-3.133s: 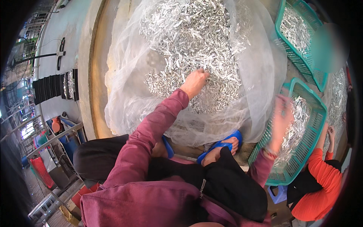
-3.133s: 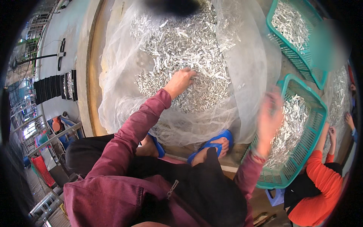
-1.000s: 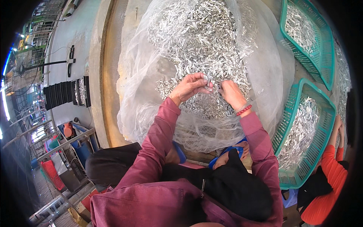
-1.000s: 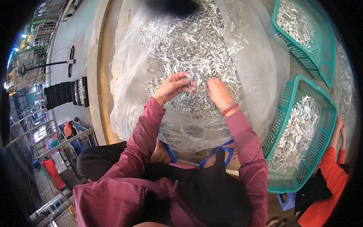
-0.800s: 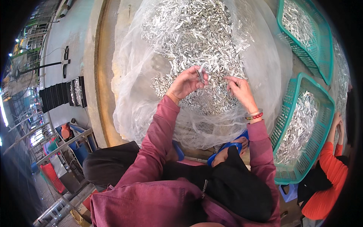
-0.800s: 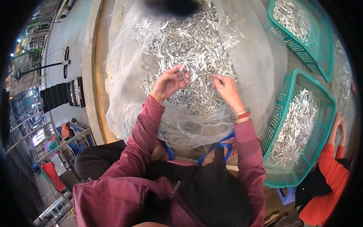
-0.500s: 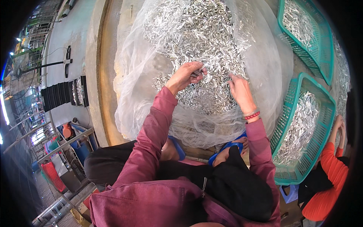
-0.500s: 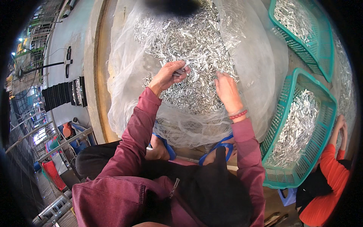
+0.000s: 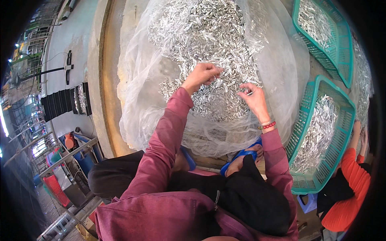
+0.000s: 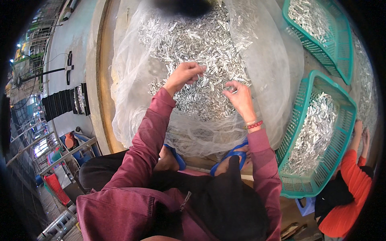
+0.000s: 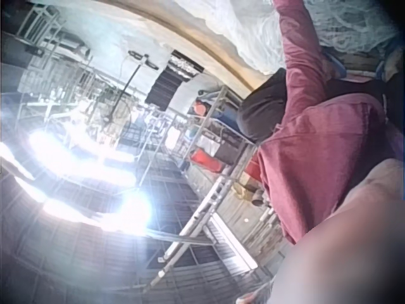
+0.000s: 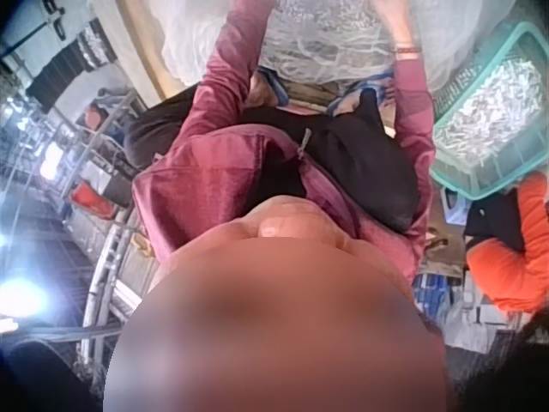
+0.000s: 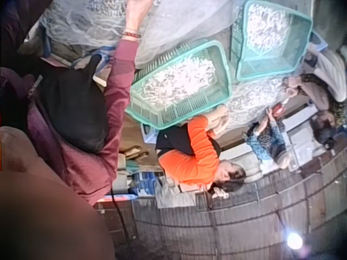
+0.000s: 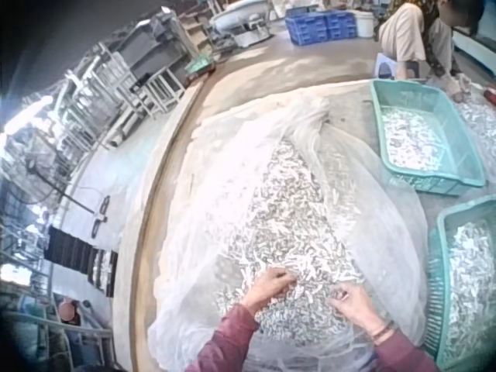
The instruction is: The person sorts small silver fish by hand from a large white mesh bag into green plastic baskets. They repeatedly pick up handfuls of fish and place them into the baskets while seated on the floor.
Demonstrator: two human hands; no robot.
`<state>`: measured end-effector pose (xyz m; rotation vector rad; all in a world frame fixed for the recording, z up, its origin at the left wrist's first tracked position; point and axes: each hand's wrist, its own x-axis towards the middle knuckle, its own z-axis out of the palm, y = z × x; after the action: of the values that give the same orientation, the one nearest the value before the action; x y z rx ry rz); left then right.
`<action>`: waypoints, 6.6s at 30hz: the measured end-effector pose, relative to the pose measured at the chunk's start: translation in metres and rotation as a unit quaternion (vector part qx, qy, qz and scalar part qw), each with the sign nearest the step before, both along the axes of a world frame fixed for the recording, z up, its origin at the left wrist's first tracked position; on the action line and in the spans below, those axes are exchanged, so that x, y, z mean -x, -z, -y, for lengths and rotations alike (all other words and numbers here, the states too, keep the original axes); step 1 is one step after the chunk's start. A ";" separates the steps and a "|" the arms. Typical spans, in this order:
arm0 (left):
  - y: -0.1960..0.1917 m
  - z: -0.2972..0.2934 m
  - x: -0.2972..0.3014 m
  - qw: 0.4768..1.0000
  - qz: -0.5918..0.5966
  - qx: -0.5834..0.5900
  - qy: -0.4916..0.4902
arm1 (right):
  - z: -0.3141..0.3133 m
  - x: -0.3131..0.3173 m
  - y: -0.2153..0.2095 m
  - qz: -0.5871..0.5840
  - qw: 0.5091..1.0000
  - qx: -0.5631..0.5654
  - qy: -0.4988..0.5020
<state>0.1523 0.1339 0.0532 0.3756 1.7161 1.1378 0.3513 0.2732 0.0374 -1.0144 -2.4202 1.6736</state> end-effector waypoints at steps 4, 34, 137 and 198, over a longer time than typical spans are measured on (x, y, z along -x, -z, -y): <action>0.024 -0.003 -0.018 0.914 -0.345 0.139 0.159 | 0.004 0.010 0.004 -0.048 0.996 -0.075 -0.020; -0.019 0.006 0.013 0.942 -0.277 -0.036 0.186 | 0.034 -0.006 -0.010 -0.031 0.964 -0.201 -0.174; -0.017 0.010 0.001 0.954 -0.234 0.028 0.187 | 0.034 0.003 -0.007 0.100 0.952 -0.207 -0.203; -0.036 0.005 0.013 0.957 0.234 -0.164 0.049 | 0.007 0.014 0.008 0.060 0.966 -0.200 -0.151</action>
<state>0.1397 0.1293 0.0889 0.3544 1.0881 1.3177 0.3369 0.2663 0.0290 -0.7357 -2.9467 1.1229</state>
